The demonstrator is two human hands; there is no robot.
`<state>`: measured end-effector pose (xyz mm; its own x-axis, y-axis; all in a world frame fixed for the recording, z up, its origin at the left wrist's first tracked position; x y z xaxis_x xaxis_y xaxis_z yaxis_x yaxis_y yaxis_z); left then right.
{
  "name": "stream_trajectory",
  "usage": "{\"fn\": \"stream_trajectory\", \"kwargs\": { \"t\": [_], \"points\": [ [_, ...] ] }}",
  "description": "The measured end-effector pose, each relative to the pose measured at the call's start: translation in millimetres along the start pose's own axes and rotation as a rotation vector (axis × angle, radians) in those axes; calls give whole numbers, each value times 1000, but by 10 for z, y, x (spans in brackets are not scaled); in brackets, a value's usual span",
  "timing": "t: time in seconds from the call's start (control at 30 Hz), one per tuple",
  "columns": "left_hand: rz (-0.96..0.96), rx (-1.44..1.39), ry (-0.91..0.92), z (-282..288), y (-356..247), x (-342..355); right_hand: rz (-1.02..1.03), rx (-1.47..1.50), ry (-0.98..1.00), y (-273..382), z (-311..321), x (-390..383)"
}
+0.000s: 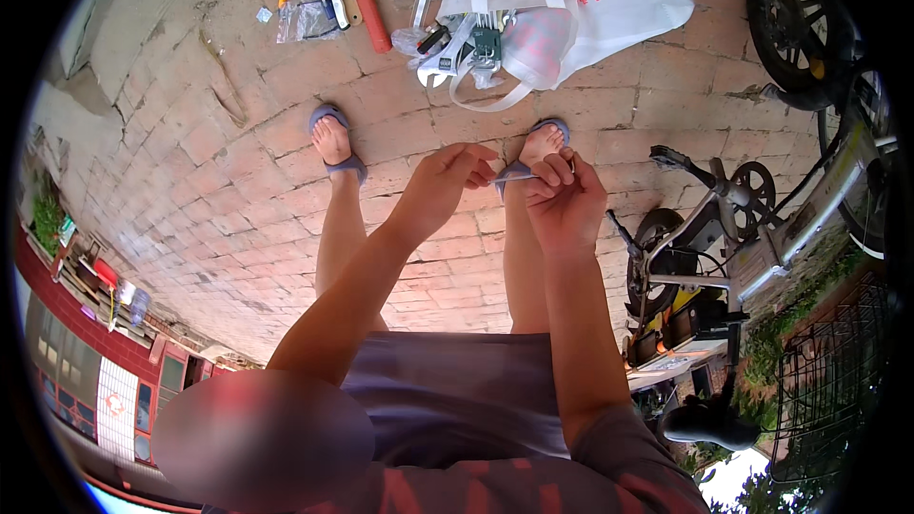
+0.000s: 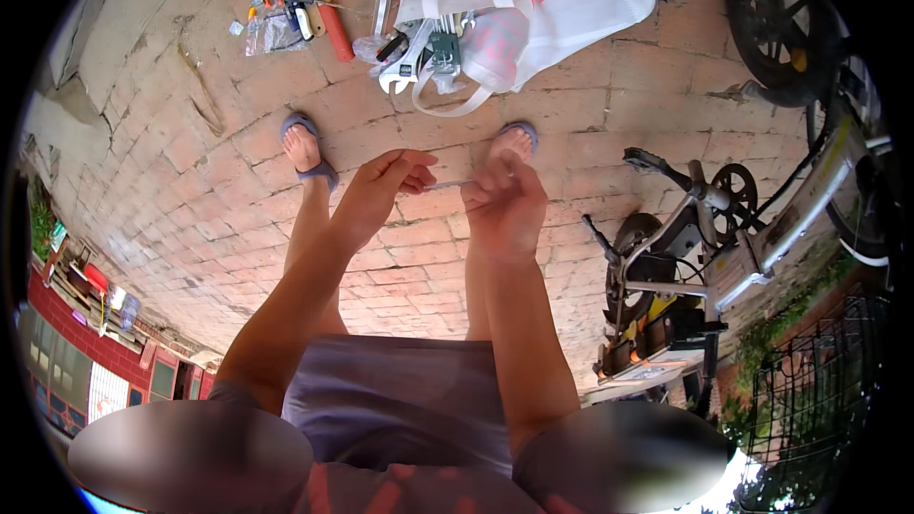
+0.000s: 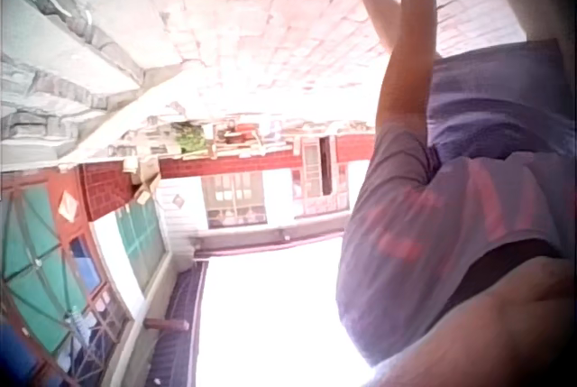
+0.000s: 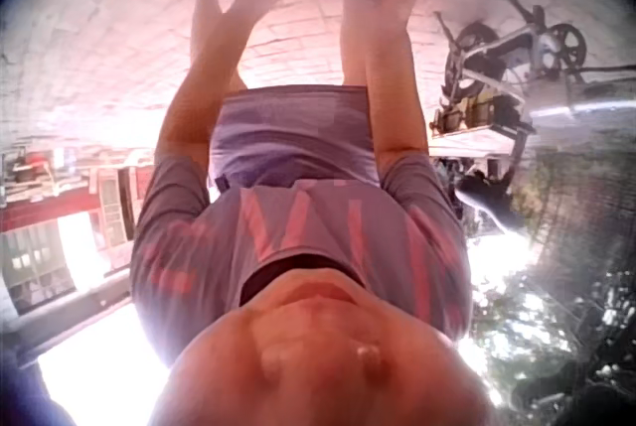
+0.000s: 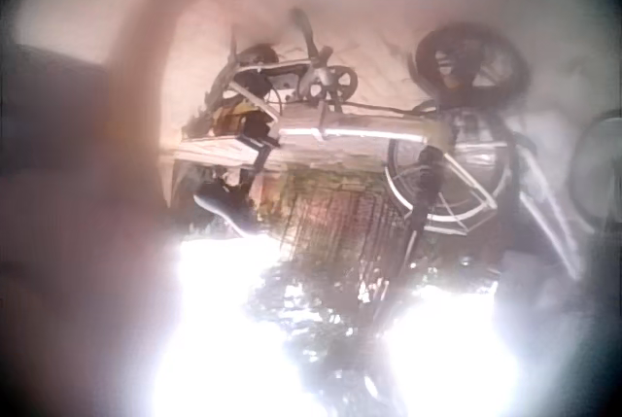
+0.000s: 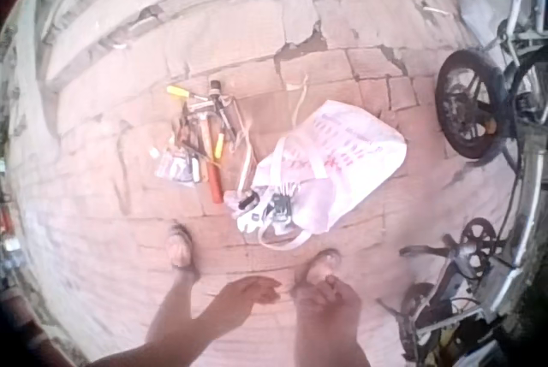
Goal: The person uses a screwdriver to adjust a black device mounted on the bicycle handlebars. They then retrieve a small metal rod from a plastic bag and use it to tighten a screw on the device. The person continues to adjust the device and the handlebars using the metal rod.
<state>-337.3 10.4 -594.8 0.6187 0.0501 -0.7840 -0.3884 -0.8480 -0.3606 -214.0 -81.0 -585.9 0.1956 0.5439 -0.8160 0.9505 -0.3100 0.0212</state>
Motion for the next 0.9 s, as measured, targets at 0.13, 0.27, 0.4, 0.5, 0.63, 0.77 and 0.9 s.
{"fn": "stream_trajectory", "kwargs": {
  "t": [0.13,0.27,0.4,0.5,0.63,0.77,0.9],
  "points": [
    [-121,-1,65,-275,-553,-927,-42,84,129,-280,-730,-403],
    [-182,186,9,-542,-1271,-1712,-92,107,396,-466,-1628,-926],
    [-306,477,-81,-669,-1925,-2475,158,-204,66,-496,-2264,-1673],
    [-367,433,-74,-775,-2327,-3009,136,-1114,125,-484,-2586,-2234],
    [-441,629,81,-1134,-2652,-3586,4,-779,231,-579,-2934,-3165],
    [-603,1033,305,-1970,-2870,-3986,-35,-404,206,-487,-2902,-4048],
    [-739,1192,576,-3022,-2905,-4124,-85,-250,240,-119,-2723,-4699]
  ]
}}
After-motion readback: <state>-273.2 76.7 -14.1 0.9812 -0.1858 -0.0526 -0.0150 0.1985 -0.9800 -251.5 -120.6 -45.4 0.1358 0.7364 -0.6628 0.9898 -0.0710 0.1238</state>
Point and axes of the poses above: each hand's wrist, its own x-axis towards the middle knuckle, its own z-axis out of the back of the hand, y = z × x, the point moved 9 cm from there along x, towards the middle knuckle, and after that the axes turned 14 degrees about y, right-handed, at the moved point
